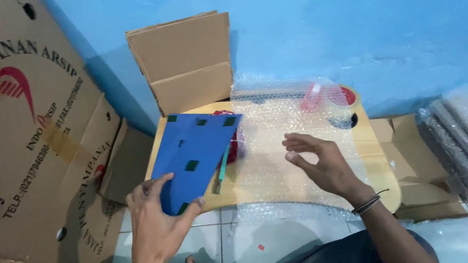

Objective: Cleaning a small mirror, wrapping it in bubble wrap, and preparing a cardboard box for packaging.

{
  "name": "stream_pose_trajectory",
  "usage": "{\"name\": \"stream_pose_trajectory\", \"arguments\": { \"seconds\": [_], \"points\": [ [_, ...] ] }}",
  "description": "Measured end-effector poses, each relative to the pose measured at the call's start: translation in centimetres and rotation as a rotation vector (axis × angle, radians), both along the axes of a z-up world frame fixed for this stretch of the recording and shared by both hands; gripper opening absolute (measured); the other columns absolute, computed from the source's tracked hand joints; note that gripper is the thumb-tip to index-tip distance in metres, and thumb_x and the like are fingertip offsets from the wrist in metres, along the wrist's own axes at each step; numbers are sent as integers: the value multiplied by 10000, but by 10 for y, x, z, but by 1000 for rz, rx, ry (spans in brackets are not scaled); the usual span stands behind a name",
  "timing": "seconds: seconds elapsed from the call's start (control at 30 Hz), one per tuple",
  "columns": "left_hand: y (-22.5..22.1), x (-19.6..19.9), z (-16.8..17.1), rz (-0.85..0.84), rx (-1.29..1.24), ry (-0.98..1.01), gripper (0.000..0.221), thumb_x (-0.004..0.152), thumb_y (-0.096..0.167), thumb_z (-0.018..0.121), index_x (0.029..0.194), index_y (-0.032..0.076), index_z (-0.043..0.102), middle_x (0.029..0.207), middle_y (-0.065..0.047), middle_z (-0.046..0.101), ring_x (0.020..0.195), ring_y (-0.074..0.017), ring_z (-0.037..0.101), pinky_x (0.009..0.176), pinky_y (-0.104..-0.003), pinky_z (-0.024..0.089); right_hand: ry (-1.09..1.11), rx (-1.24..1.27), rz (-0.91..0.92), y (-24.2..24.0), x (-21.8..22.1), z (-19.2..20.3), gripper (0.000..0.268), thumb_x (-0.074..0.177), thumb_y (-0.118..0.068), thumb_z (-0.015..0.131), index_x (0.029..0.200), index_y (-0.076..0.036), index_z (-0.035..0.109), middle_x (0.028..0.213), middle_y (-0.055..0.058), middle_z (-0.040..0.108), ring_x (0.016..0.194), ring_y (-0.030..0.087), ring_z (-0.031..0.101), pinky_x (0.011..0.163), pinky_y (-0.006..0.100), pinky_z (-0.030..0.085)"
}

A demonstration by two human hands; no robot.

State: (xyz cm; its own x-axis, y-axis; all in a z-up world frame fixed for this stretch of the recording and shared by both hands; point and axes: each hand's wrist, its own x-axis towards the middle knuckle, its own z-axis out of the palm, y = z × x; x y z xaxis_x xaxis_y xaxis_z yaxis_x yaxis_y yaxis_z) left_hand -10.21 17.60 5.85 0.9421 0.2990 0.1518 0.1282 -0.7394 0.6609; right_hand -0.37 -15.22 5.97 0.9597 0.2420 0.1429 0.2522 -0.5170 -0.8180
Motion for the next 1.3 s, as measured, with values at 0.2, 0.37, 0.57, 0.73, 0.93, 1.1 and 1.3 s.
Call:
{"name": "stream_pose_trajectory", "arguments": {
  "seconds": [0.2,0.37,0.57,0.73,0.93,1.1,1.3],
  "points": [
    [-26,-5,26,-301,-214,179,831,599,481,864,1346,180,660,1378,-135,578,1275,-357,510,957,-538,460,-134,17,33,-47,1,-13,736,826,-102,771,1494,-90,461,1416,112,653,1263,244,678,1068,406,591],
    [-49,-4,40,-509,-376,232,819,612,500,774,1344,148,666,1360,-93,597,1201,-306,568,929,-462,440,-259,88,6,-55,-20,-3,735,777,-48,809,1453,-72,522,1439,100,648,1275,243,662,1093,394,552],
    [-71,2,40,-712,-501,301,886,543,567,713,1307,119,694,1428,-133,610,1274,-365,560,950,-505,431,-402,272,93,-76,-34,-29,506,746,-37,806,1206,-160,633,1396,112,654,1358,315,609,1175,479,520],
    [-72,16,20,-789,-602,370,884,579,584,663,1303,78,699,1462,-159,620,1321,-382,556,981,-529,422,-402,363,4,-84,-49,-35,322,739,101,702,1003,-72,641,1106,100,753,1025,227,712,969,373,607],
    [-80,29,13,-737,-767,401,1207,631,908,231,1262,14,742,1279,-151,743,1025,-243,600,961,-492,444,-244,202,-232,-91,-56,-34,117,849,-32,765,963,-27,737,910,77,797,794,175,692,822,330,570],
    [-94,38,20,-505,-916,326,1177,731,840,124,1494,47,541,1621,-172,500,1488,-396,430,1173,-611,211,-98,255,-281,-99,-56,-46,150,867,-138,790,987,-52,767,876,49,740,866,165,684,926,373,571],
    [-106,64,-19,-414,-900,307,559,1024,290,589,1529,67,496,1348,-213,528,1152,-352,639,863,-480,623,64,286,-395,-104,-55,-39,462,909,-232,808,1235,72,686,668,208,702,702,236,626,867,497,537]
  ]
}}
